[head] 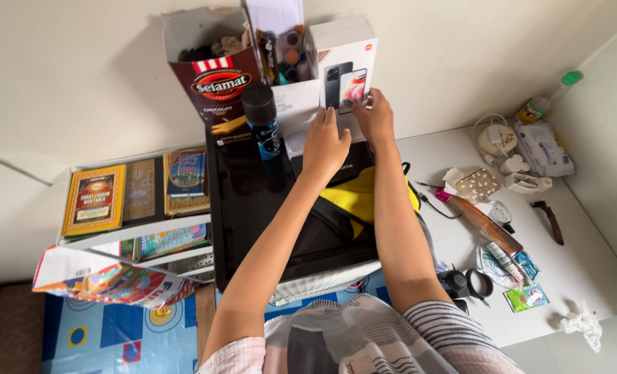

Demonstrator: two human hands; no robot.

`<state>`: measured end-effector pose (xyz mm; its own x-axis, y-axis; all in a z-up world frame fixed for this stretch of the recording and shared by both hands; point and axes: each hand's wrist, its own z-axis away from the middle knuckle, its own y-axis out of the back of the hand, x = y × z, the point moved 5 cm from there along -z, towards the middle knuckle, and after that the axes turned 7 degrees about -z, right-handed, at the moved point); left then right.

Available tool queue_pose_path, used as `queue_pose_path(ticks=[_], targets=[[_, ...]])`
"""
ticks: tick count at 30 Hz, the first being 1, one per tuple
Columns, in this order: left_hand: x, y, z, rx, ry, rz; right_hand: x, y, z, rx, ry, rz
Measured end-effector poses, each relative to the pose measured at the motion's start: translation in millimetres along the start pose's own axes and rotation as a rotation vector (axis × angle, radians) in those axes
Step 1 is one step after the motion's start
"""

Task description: Organizing and arranging various items on a desk, including boxes, containers, and a cloth

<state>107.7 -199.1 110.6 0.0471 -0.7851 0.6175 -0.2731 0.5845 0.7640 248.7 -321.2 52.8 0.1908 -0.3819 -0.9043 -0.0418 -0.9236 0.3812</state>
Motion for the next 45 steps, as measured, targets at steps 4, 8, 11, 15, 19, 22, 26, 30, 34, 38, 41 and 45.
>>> queue_pose_path(ticks=[4,8,11,15,19,22,26,30,34,38,41,45], targets=[[-11,0,1,0.065,-0.022,0.002,0,-1,0,-0.015,0.003,0.146],[-16,24,4,0.399,-0.145,-0.314,-5,-1,0,-0.039,0.002,0.222],[-14,40,11,0.568,-0.189,-0.414,-8,-2,-1,-0.043,0.021,0.260],[-26,30,6,0.624,-0.203,-0.394,6,-3,-9,-0.044,0.067,0.256],[-22,35,10,0.588,-0.201,-0.385,-7,3,-2,-0.037,0.069,0.242],[-15,48,15,0.537,-0.249,-0.287,-37,11,11,-0.118,0.070,0.052],[-15,54,13,0.485,-0.226,-0.241,-61,14,19,-0.324,0.094,-0.247],[-11,59,16,0.518,-0.252,-0.267,-51,11,12,-0.360,0.106,-0.259],[-15,51,14,0.449,-0.207,-0.235,-52,11,15,-0.346,0.086,-0.224],[-16,51,11,0.485,-0.230,-0.283,-34,9,4,-0.144,-0.006,-0.163],[-15,49,12,0.503,-0.224,-0.288,-27,9,2,-0.048,0.009,-0.067],[-10,46,16,0.458,-0.184,-0.238,-23,6,-1,-0.006,-0.001,0.018]])
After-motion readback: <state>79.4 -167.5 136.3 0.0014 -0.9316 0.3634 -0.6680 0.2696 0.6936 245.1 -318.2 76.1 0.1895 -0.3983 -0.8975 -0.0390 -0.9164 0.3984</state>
